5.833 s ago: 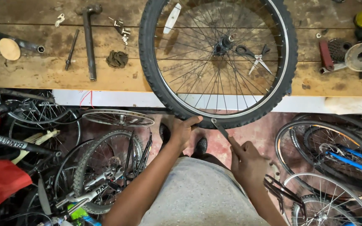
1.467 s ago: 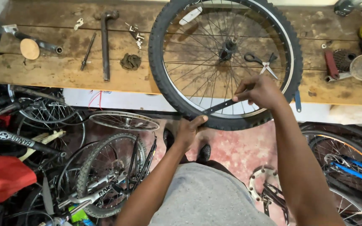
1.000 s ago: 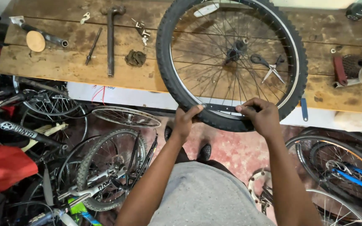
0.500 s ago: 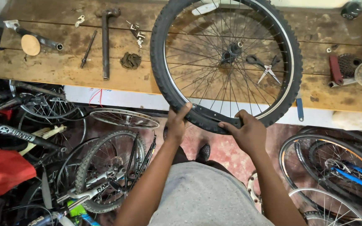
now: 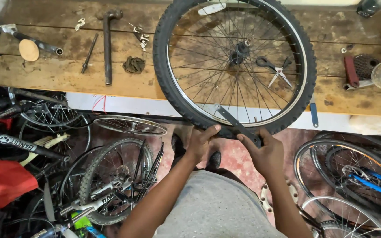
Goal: Using a wrench to loosen the nuts on a bicycle wheel hub, followed by removing the tire and inner tube from the rim.
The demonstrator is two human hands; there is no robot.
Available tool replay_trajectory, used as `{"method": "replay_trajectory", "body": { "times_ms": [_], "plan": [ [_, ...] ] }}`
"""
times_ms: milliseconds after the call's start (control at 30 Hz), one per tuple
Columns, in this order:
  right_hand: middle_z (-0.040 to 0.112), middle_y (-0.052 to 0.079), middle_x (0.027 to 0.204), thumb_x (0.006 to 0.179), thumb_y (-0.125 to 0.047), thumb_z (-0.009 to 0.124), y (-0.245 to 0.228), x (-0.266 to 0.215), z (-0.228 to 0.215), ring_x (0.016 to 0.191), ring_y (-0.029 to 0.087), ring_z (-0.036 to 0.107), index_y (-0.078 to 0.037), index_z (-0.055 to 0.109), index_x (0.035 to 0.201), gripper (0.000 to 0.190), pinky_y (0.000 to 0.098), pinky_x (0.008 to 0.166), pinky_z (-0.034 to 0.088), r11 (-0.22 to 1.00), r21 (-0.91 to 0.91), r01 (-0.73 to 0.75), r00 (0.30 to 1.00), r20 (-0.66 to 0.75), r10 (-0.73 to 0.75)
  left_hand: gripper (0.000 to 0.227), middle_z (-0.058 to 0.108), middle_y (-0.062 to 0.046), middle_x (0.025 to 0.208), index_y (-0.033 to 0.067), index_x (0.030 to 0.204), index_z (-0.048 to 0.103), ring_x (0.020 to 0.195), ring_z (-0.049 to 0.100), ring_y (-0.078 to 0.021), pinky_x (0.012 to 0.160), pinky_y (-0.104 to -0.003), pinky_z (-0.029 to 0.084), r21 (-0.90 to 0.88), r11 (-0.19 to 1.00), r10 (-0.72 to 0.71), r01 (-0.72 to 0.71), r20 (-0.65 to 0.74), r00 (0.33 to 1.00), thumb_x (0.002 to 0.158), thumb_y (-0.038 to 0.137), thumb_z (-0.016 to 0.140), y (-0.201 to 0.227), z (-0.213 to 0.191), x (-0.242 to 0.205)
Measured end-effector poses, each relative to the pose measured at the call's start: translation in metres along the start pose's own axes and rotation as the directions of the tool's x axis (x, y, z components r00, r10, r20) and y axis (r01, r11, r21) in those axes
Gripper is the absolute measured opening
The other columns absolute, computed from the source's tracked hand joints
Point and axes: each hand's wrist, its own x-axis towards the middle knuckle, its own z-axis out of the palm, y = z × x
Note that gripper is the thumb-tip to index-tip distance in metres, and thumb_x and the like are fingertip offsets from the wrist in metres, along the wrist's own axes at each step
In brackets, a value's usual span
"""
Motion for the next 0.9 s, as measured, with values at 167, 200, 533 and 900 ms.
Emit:
{"method": "replay_trajectory", "body": {
  "times_ms": [167,200,533,900],
  "plan": [
    [0.051,0.013,0.050,0.093,-0.039,0.066,0.019,-0.015,0.003,0.052,0.023,0.050,-0.010,0.062,0.076,0.033,0.0340,0.055,0.041,0.984,0.175,0.047,0.999,-0.032,-0.042,0.048,0.066,-0.009,0.107,0.0007,0.125,0.056,0.101,0.065,-0.0200,0.090,-0.043,0.056,-0.107,0.994,-0.031,0.035,0.043,0.999,0.082,0.009,0.077,-0.011,-0.003,-0.006],
    [0.052,0.012,0.051,0.101,-0.037,0.057,0.029,-0.016,0.006,0.052,0.023,0.049,-0.011,0.061,0.076,0.037,0.0345,0.056,0.042,0.974,0.217,0.073,0.997,-0.043,-0.065,0.049,0.066,-0.011,0.108,-0.0006,0.125,0.056,0.100,0.066,-0.0235,0.090,-0.047,0.056,-0.165,0.984,-0.051,0.061,0.064,0.997,0.082,0.009,0.077,-0.019,-0.005,-0.006],
    [0.065,0.015,0.073,0.111,-0.023,0.045,0.030,0.005,-0.011,0.059,0.018,0.060,-0.004,0.056,0.087,0.033,0.0273,0.052,0.049,0.811,0.582,0.062,0.988,-0.149,0.032,0.058,0.064,-0.012,0.120,-0.0021,0.133,0.053,0.102,0.066,-0.0242,0.090,-0.048,0.057,-0.010,0.991,-0.128,0.131,0.162,0.978,0.083,0.016,0.078,-0.012,0.017,-0.023],
    [0.068,0.021,0.094,0.109,-0.025,0.034,0.119,0.073,-0.018,0.068,0.025,0.073,0.002,0.046,0.109,0.030,0.0271,0.042,0.058,0.719,0.690,-0.084,0.869,-0.302,0.392,0.052,0.067,-0.017,0.123,0.0000,0.128,0.060,0.102,0.069,-0.0331,0.082,-0.043,0.059,0.086,0.968,-0.251,0.236,0.321,0.913,0.089,0.031,0.075,-0.011,0.045,-0.020]
  ]
}}
